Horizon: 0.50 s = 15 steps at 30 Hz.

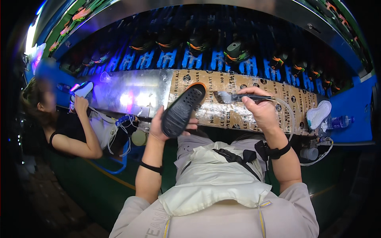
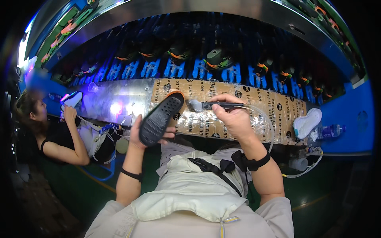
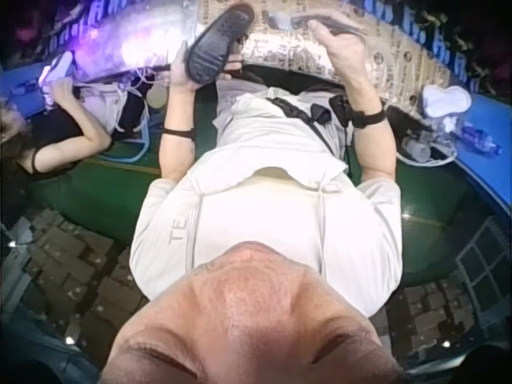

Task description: Apply adhesive to shoe soles and place them on a conveyor belt in a factory setting.

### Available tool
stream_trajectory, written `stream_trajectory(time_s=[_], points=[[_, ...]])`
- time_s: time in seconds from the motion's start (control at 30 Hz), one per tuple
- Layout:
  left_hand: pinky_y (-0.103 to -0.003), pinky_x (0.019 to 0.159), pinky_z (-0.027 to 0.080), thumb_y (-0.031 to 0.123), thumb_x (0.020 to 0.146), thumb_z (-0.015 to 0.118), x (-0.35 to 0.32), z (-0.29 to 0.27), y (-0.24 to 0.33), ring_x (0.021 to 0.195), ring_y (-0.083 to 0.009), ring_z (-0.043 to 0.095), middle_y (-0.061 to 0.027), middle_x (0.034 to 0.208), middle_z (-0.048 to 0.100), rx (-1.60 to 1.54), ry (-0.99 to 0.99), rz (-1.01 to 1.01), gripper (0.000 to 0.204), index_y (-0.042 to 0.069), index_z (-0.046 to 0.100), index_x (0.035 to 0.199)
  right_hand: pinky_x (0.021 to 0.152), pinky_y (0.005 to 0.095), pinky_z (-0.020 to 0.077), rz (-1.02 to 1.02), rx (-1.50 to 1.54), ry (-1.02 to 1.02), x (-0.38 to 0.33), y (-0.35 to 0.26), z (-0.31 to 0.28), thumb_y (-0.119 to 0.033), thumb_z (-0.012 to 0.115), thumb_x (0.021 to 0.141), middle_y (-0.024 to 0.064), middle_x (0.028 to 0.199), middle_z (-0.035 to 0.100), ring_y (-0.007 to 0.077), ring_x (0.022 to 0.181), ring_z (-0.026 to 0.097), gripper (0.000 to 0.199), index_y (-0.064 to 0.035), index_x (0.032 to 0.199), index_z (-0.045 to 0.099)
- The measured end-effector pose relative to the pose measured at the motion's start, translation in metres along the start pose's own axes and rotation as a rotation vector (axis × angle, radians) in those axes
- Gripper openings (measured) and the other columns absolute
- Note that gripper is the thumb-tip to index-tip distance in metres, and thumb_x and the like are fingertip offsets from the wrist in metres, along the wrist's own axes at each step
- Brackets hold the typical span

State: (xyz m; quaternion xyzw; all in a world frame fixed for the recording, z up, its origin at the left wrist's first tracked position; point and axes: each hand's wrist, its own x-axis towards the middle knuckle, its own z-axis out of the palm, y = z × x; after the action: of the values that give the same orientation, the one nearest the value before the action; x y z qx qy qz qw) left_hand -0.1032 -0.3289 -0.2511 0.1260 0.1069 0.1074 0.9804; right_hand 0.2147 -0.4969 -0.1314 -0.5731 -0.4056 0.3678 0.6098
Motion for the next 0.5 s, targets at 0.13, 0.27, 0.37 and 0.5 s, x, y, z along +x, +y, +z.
stream_trajectory(time_s=[0.13,0.27,0.37,0.5], points=[[-0.066,0.095,0.055,0.073,0.101,0.020,0.016,0.002,-0.041,0.129,-0.0528,0.056,-0.0370,0.142,0.052,-0.122,-0.009,0.092,0.094,-0.002,0.037,0.155,0.069,0.0235,0.0468,0.066,0.015,0.007,0.005,0.015,0.023,-0.008,0.072,0.091,-0.0007,0.088,0.068,0.0064,0.076,0.057,0.016,-0.0014,0.105,0.075],[-0.069,0.111,0.041,0.045,0.097,0.038,0.043,0.041,-0.063,0.132,-0.0517,0.053,-0.0325,0.145,0.052,-0.176,0.082,0.209,0.071,-0.001,0.045,0.151,0.068,0.0260,0.0498,0.059,-0.147,0.058,0.020,0.007,0.045,-0.014,0.074,0.087,0.0039,0.084,0.071,0.0080,0.076,0.062,0.020,-0.0004,0.103,0.074],[-0.066,0.111,0.043,0.047,0.100,0.034,0.061,0.058,-0.073,0.132,-0.0492,0.054,-0.0309,0.143,0.055,-0.046,0.021,0.257,0.068,0.002,0.048,0.149,0.068,0.0290,0.0523,0.007,-0.170,0.128,0.031,-0.005,0.058,-0.015,0.073,0.086,0.0074,0.084,0.073,0.0115,0.072,0.065,0.020,-0.0010,0.102,0.074],[-0.052,0.109,0.050,0.055,0.108,0.022,0.073,0.084,-0.085,0.126,-0.0365,0.062,-0.0216,0.138,0.061,-0.148,0.034,0.343,0.071,0.003,0.048,0.148,0.071,0.0336,0.0546,-0.312,-0.242,0.249,0.036,0.002,0.075,-0.014,0.073,0.086,0.0151,0.086,0.073,0.0230,0.075,0.071,0.020,-0.0009,0.102,0.073]])
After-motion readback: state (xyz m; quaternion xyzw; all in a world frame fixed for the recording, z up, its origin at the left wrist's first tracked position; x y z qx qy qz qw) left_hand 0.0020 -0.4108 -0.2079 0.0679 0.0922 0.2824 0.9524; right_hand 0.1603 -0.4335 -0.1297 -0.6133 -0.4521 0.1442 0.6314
